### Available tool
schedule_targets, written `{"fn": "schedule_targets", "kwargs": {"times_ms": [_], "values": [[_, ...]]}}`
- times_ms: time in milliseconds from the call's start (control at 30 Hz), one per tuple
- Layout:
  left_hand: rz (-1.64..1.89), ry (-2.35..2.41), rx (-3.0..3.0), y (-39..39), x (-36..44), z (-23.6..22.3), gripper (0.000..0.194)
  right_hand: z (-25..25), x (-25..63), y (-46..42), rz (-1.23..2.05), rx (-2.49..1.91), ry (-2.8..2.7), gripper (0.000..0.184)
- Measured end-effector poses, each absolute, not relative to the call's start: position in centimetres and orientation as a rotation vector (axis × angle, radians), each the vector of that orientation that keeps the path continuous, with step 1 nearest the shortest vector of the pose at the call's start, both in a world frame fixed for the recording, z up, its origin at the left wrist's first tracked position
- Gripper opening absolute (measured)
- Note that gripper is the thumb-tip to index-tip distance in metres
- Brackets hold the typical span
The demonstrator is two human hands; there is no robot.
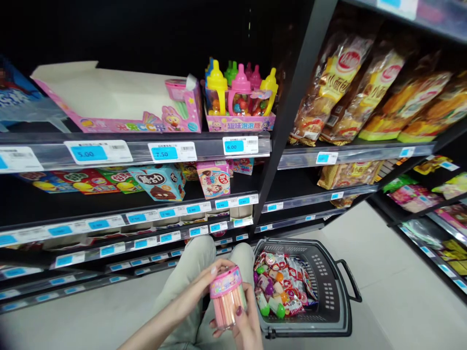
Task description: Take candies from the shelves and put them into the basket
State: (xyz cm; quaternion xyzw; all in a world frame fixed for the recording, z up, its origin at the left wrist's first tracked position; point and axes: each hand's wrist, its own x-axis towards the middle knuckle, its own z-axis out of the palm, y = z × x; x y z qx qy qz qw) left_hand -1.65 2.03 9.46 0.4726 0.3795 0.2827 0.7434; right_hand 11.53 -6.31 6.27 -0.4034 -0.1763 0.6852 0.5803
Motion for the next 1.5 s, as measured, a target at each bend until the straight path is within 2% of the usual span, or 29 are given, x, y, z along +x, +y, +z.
{"fn": "schedule_targets", "kwargs": {"times_ms": [100,500,867,1000,1133,1200,1333,1400,1500], "values": [[0.618,0.817,1.000,2.1,-1.6,8.9,0.044,6.3,11.6,-6.3,1.610,-0.923,-0.378,0.052],[0.604,0.784,0.973,2.3,-1.7,9.8,0.031,5.9,11.4,-6.2,1.668,-0.832,-0.325,0.051],[0.589,0.762,1.045,2.7,-1.6,10.5,0.032,6.2,11.4,-6.1,1.670,-0.810,-0.266,0.049],[0.614,0.705,1.006,2.4,-1.8,10.5,0.041,6.7,11.3,-6.0,1.718,-0.790,-0.232,0.046],[0.591,0.647,0.898,2.4,-1.7,9.8,0.067,6.5,11.5,-5.8,1.811,-0.734,-0.226,0.054],[0.637,0.660,0.885,2.3,-1.4,9.3,0.072,5.8,11.7,-5.6,1.810,-0.739,-0.213,0.052],[0.805,0.780,1.163,1.6,-1.1,9.3,0.074,4.3,12.3,-4.9,1.580,-0.923,-0.292,0.039],[0.850,0.869,1.390,1.3,-1.1,9.8,0.073,4.2,12.5,-4.8,1.442,-0.990,-0.381,0.043],[0.813,0.919,1.649,1.3,-1.2,10.5,0.068,4.8,12.4,-5.0,1.385,-0.939,-0.431,0.058]]}}
